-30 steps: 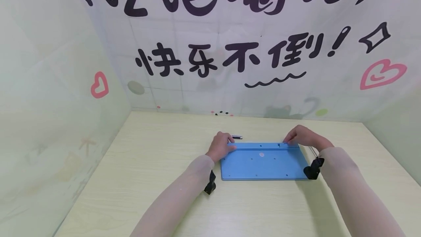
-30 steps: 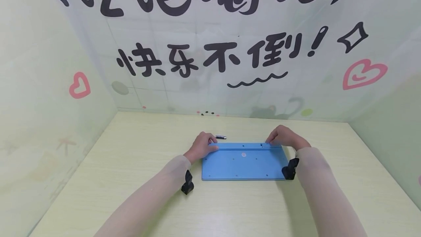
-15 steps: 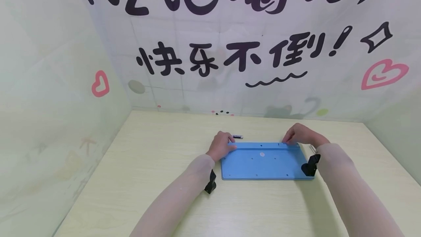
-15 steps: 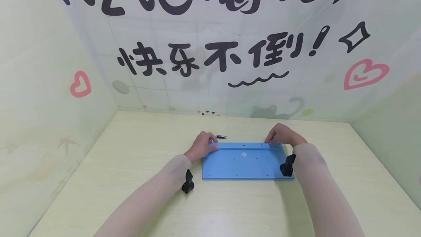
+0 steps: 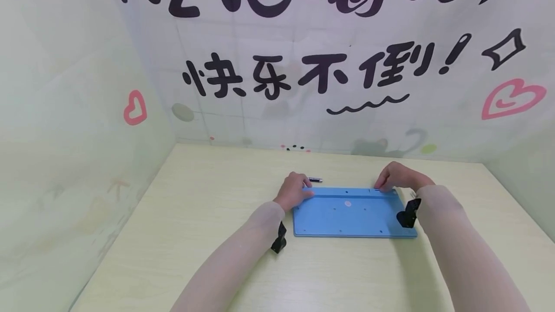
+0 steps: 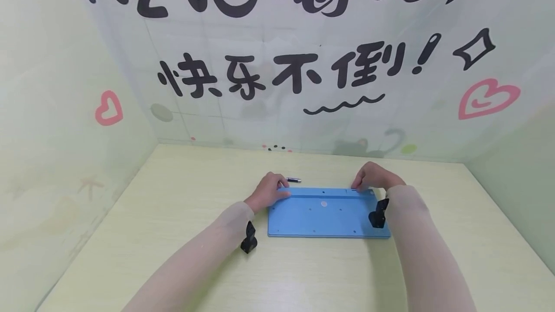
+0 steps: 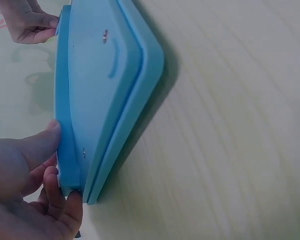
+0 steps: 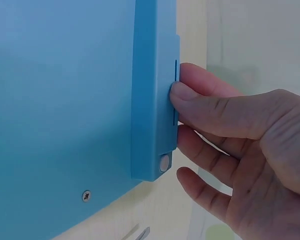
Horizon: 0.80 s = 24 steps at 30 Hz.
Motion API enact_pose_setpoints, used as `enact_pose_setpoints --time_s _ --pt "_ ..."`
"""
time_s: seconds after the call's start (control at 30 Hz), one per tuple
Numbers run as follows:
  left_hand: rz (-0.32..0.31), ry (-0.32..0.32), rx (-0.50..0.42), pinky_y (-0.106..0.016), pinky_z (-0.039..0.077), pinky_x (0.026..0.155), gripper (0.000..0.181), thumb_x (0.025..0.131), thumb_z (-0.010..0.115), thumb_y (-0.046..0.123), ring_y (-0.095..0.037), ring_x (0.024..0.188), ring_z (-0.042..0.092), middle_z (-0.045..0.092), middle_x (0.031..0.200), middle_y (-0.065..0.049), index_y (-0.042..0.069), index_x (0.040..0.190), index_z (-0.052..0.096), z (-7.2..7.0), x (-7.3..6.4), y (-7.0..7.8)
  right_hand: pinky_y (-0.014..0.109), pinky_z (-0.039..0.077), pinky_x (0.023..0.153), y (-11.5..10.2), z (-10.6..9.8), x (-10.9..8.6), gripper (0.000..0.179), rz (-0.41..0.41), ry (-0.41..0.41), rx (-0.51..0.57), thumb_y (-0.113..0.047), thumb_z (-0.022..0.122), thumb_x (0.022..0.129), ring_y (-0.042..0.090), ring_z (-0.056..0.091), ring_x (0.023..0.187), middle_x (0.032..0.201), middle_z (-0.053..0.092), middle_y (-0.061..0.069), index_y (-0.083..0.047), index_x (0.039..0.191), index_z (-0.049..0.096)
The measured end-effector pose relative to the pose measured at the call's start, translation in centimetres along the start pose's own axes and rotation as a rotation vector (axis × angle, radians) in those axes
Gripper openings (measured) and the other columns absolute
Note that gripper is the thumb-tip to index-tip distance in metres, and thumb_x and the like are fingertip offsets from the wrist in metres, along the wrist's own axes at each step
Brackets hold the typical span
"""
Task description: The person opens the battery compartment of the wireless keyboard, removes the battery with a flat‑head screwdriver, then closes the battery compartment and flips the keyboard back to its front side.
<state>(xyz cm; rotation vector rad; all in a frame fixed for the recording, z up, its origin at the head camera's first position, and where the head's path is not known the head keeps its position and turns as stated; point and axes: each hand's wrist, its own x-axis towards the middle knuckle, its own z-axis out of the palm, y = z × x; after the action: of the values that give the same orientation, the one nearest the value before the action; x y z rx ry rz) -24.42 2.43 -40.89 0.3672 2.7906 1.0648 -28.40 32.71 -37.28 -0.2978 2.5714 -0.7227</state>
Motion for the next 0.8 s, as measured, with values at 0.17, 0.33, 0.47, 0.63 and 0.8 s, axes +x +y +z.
enact_pose_setpoints --time_s 0.17,0.33,0.47,0.63,0.8 --pt "0.000 -0.019 0.000 -0.028 0.044 0.074 0.020 0.082 0.070 0.018 -0.018 0.084 0.051 0.054 0.093 -0.007 0.004 0.096 0.066 -0.1 0.2 -0.1 0.045 0.047 0.080 -0.2 -0.2 0.5 0.010 0.027 -0.015 -0.044 0.006 0.066 0.077 0.019 0.057 0.077 0.082 0.066 0.006 0.000 0.084 0.072" --pt "0.011 -0.032 -0.012 -0.029 0.044 0.075 0.020 0.082 0.070 0.016 -0.019 0.086 0.052 0.055 0.095 -0.008 0.003 0.096 0.066 -0.5 0.4 0.0 0.044 0.047 0.075 -1.0 -0.6 0.6 0.010 0.132 -0.052 -0.055 0.000 0.067 0.079 0.022 0.054 0.078 0.085 0.064 0.004 -0.004 0.087 0.072" --pt "0.014 -0.034 -0.016 -0.030 0.044 0.077 0.020 0.082 0.069 0.015 -0.020 0.088 0.053 0.056 0.096 -0.008 0.003 0.097 0.066 -0.7 0.5 0.1 0.041 0.048 0.072 -1.1 -0.9 0.7 0.011 0.158 -0.087 -0.022 0.000 0.066 0.080 0.021 0.055 0.076 0.087 0.065 0.005 -0.002 0.089 0.071" --pt "0.010 -0.044 -0.030 -0.030 0.044 0.077 0.019 0.082 0.069 0.015 -0.020 0.087 0.052 0.055 0.096 -0.008 0.003 0.096 0.066 -0.5 0.6 0.0 0.034 0.051 0.070 -0.7 -1.1 1.1 0.010 0.212 -0.120 0.029 -0.001 0.067 0.079 0.018 0.057 0.071 0.084 0.066 0.004 -0.002 0.089 0.071" --pt "0.007 -0.044 -0.039 -0.030 0.044 0.076 0.018 0.082 0.070 0.015 -0.019 0.086 0.052 0.055 0.095 -0.008 0.003 0.095 0.066 -0.3 0.6 -0.1 0.030 0.049 0.069 -0.5 -1.1 1.2 0.009 0.250 -0.123 0.033 -0.004 0.068 0.079 0.020 0.055 0.072 0.084 0.064 0.006 -0.004 0.088 0.070"
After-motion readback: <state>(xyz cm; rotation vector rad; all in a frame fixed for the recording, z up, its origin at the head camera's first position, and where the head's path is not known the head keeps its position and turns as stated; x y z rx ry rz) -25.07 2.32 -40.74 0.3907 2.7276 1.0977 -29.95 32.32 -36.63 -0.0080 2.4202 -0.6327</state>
